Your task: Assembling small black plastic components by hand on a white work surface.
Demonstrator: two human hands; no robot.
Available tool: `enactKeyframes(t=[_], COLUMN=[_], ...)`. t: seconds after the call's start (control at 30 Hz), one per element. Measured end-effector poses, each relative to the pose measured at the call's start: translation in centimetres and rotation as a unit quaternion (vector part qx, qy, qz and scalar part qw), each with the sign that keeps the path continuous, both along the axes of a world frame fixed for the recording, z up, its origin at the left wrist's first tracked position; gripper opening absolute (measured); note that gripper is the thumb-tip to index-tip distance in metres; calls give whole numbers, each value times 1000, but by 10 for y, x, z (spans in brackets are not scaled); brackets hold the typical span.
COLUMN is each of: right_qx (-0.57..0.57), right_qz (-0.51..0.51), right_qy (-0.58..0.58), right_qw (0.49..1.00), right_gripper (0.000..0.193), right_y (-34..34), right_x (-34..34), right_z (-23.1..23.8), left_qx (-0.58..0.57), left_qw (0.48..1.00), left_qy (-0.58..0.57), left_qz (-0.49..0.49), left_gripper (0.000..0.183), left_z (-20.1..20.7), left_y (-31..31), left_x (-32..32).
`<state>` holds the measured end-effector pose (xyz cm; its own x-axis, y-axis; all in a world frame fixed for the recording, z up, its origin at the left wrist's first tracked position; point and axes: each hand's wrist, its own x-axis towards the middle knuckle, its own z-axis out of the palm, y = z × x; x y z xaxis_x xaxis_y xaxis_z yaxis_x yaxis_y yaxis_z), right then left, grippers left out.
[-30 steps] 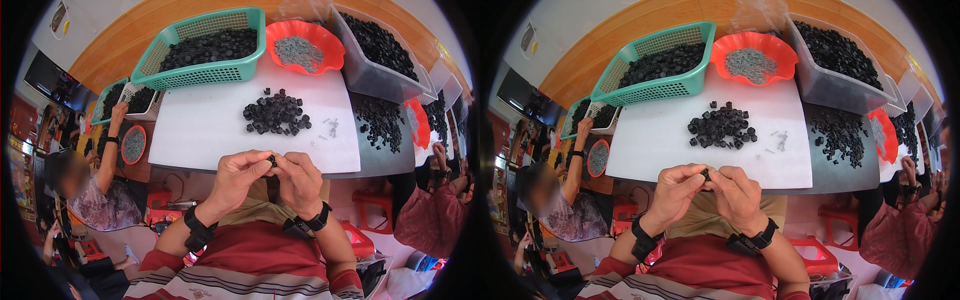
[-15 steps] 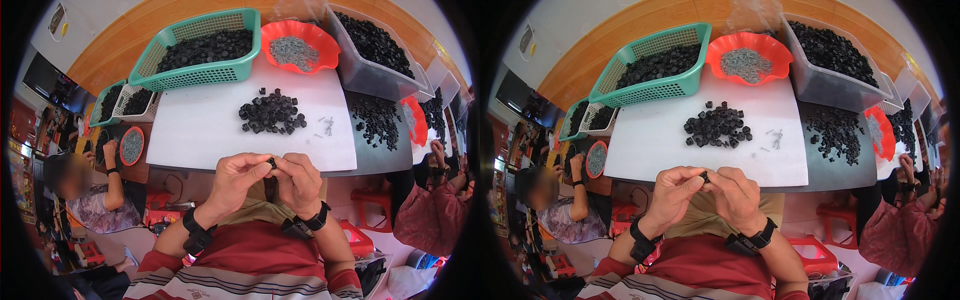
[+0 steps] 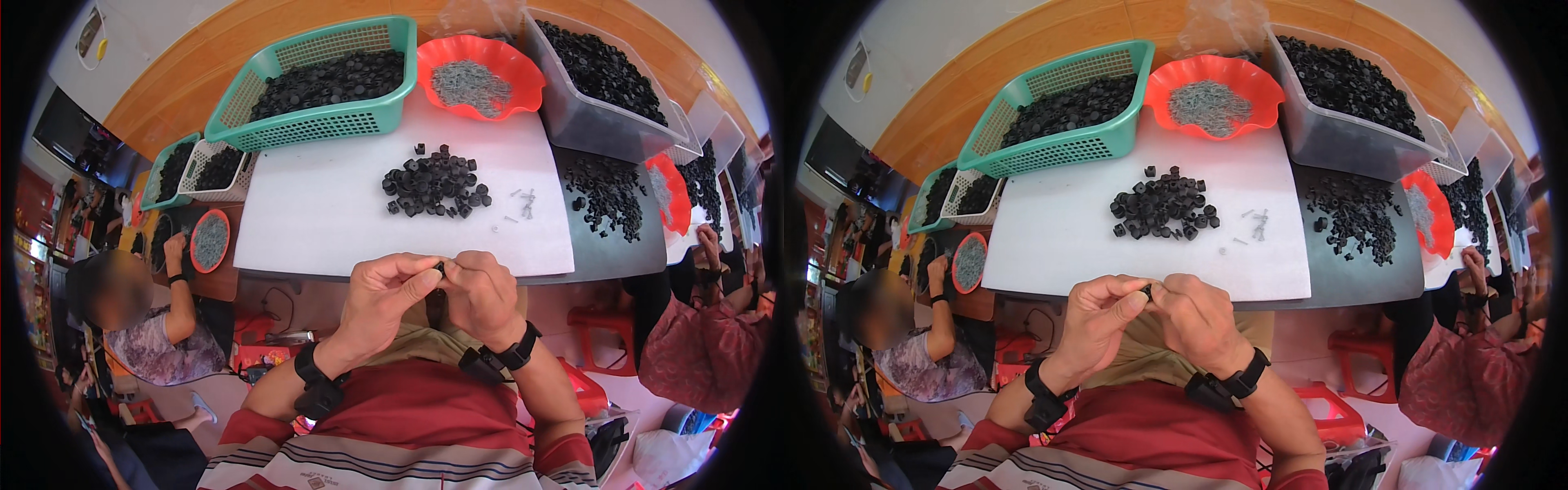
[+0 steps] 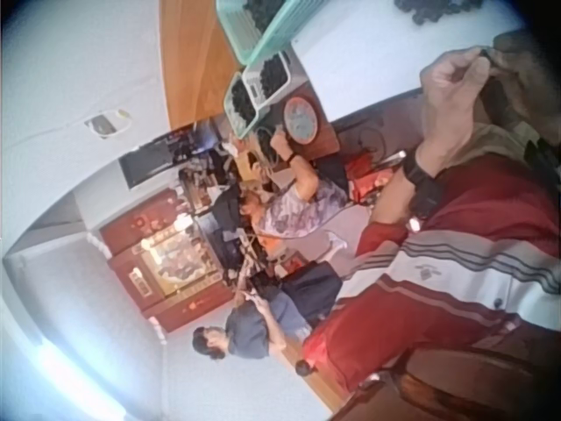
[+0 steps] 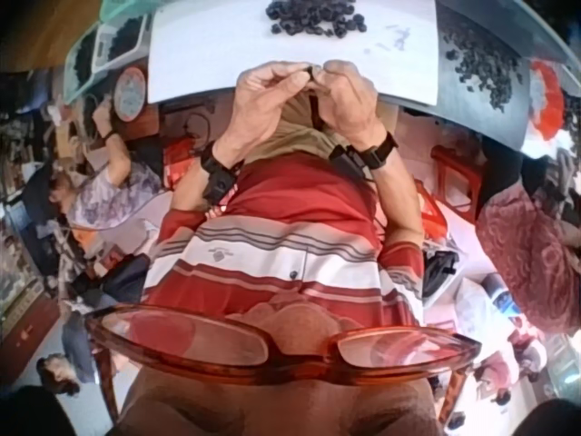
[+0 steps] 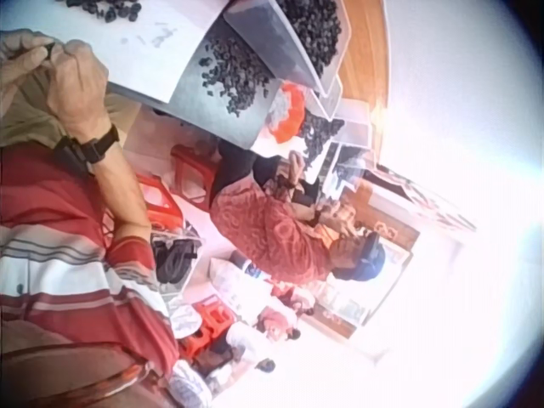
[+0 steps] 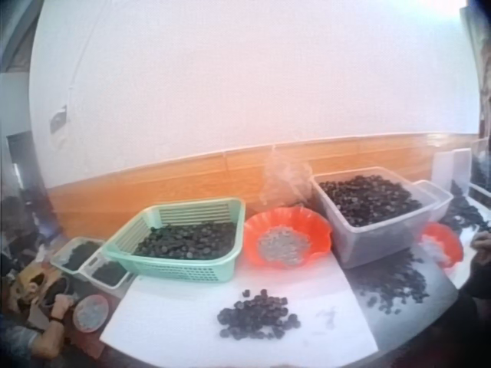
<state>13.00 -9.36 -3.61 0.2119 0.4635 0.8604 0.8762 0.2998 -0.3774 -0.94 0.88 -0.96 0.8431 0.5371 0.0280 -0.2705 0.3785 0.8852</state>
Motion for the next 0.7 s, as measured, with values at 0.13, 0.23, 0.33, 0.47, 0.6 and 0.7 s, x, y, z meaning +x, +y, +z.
enactKeyframes(t=[0.13,0.23,0.33,0.47,0.6,0.7], right_qx=[-3,-39,-73,-156,-233,-230], right_qz=[8,32,74,111,129,130], right_qy=[28,64,92,111,106,102], right_qw=[1000,997,990,975,958,959], right_gripper=[36,34,35,38,39,40], right_y=[-1,-5,-8,-14,-18,-20], right_x=[0,4,7,7,7,3], right_z=[4,14,24,35,44,36], left_qx=[-20,-37,-66,-97,-108,-97], left_qw=[1000,999,997,995,992,992], left_qy=[-6,-8,-13,7,23,48], left_qz=[-6,-13,-25,-31,-52,-64], left_gripper=[20,19,19,27,33,33], left_z=[-1,-1,-3,5,4,1], left_y=[0,2,5,8,12,12], left_x=[1,0,-2,-4,-11,-15])
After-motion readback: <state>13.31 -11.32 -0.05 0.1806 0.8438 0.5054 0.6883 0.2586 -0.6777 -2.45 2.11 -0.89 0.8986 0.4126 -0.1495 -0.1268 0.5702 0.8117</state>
